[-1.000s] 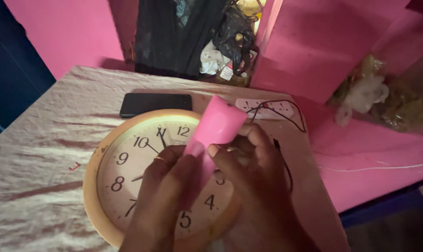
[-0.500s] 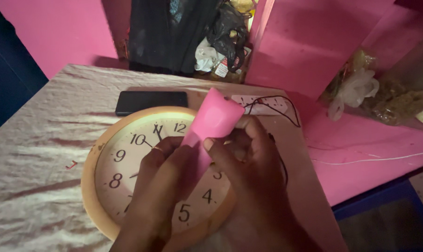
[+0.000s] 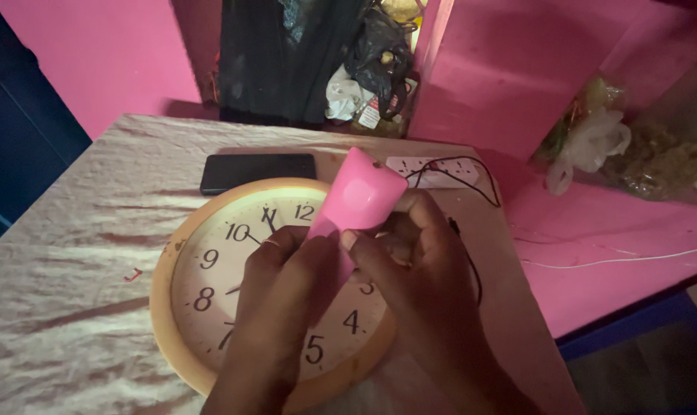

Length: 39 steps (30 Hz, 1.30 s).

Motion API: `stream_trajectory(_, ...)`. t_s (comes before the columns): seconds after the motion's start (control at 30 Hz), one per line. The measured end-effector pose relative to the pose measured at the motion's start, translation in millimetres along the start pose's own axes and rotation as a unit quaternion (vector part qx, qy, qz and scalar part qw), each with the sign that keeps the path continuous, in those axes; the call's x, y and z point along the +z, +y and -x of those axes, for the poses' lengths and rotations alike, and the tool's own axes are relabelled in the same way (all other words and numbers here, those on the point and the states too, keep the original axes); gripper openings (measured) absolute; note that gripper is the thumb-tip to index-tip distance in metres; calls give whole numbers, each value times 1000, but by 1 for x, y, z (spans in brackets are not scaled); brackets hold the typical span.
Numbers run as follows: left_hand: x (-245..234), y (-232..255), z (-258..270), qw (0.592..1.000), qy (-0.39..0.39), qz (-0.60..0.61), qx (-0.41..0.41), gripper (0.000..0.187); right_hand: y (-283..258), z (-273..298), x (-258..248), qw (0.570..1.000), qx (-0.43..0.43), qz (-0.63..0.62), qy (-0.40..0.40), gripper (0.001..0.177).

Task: The person picks up a pink flashlight on a table, slides open its battery compartment, and inserts batteries into it. They then turn a wall clock face-down on the table and work at the clock's back panel, appearing to open its battery compartment.

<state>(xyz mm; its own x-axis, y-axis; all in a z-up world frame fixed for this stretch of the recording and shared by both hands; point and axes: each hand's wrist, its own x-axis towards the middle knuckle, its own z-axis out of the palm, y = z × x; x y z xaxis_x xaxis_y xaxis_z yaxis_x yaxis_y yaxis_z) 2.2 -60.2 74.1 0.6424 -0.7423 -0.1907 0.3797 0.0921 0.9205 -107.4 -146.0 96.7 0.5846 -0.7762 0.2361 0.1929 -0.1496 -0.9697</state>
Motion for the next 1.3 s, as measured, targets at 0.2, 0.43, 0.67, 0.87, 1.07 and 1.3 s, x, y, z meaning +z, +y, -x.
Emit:
stream_trajectory(0.2,-4,-1,4,999,-28,10,30,48,3,-6,0,1000,19,-1,11,33)
stream_trajectory(0.43,12,18,10,997,3,17,-76,44,8,-22,-3,996,-66,49,42,45)
stream_trajectory(0.67,11,15,11,992,40,39,-109,41,23,-3,6,939,-231,254,-5,17)
stream_trajectory(0.87,6,5,4,995,40,30,-90,39,22,1,7,951,-194,240,-29,19)
stream_trajectory(1.07,7,8,4,994,59,13,-94,44,19,5,8,943,-218,248,-36,27)
stream_trajectory(1.3,6,8,8,994,52,22,-91,44,22,7,6,941,-204,266,-39,29)
